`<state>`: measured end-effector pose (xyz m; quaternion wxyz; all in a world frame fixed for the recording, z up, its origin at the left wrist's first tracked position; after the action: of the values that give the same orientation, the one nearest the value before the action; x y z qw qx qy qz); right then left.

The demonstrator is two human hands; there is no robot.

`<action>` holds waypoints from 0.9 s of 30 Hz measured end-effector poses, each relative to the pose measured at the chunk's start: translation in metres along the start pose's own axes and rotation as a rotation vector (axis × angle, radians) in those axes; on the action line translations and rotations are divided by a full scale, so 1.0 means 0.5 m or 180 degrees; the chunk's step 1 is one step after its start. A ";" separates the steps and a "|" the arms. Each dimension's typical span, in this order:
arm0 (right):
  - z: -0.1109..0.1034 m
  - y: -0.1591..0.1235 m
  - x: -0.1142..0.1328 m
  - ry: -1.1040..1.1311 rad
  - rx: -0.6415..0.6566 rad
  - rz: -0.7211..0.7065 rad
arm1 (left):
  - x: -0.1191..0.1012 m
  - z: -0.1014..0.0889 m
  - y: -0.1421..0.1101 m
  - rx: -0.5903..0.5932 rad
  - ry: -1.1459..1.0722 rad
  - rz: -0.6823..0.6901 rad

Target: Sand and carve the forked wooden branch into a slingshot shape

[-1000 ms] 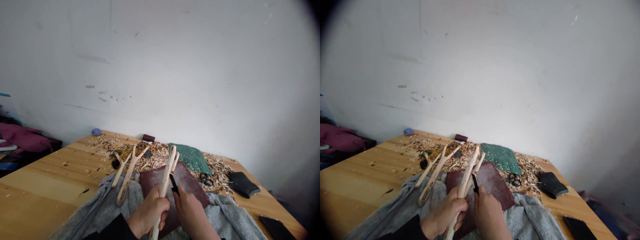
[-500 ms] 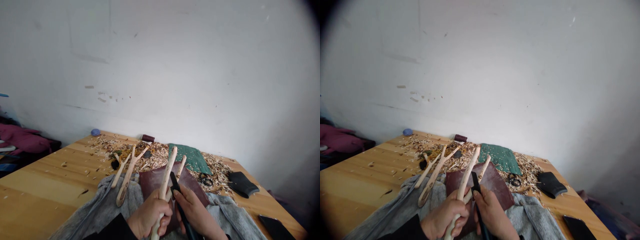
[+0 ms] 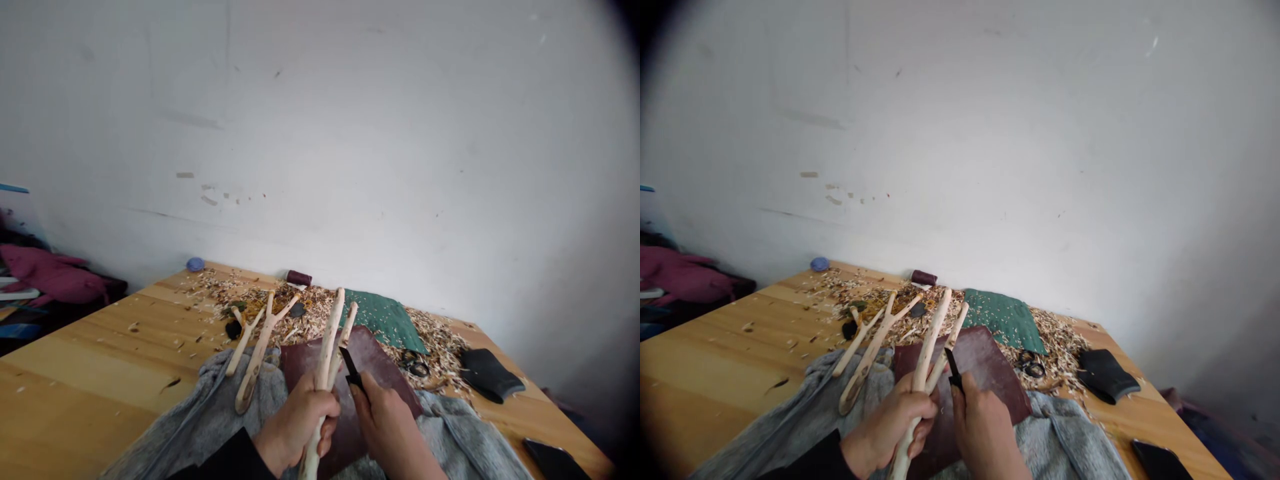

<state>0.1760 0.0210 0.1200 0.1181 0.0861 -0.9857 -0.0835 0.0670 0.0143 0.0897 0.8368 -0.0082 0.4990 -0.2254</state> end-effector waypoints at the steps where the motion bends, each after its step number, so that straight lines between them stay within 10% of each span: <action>1: 0.001 0.000 0.000 -0.0074 -0.0018 -0.0009 | 0.002 0.001 0.001 0.0026 0.0062 -0.0007; 16: 0.007 -0.007 0.007 -0.0453 0.0092 0.0186 | 0.000 0.002 -0.001 -0.0017 0.0624 0.0184; 27: 0.035 -0.011 0.025 0.2574 0.1037 0.0111 | 0.009 0.024 -0.003 0.0352 0.0564 0.0001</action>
<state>0.1602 0.0157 0.1048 0.4808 0.1127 -0.8618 0.1155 0.0782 0.0087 0.0922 0.7886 0.0580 0.5578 -0.2523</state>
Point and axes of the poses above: each hand's wrist, its own y-axis towards the middle knuckle, its own z-axis out of the palm, x = y × z, the point moved 9 cm from there along y, towards the middle knuckle, and after that the axes turned 7 degrees about -y, right-handed, at the moved point
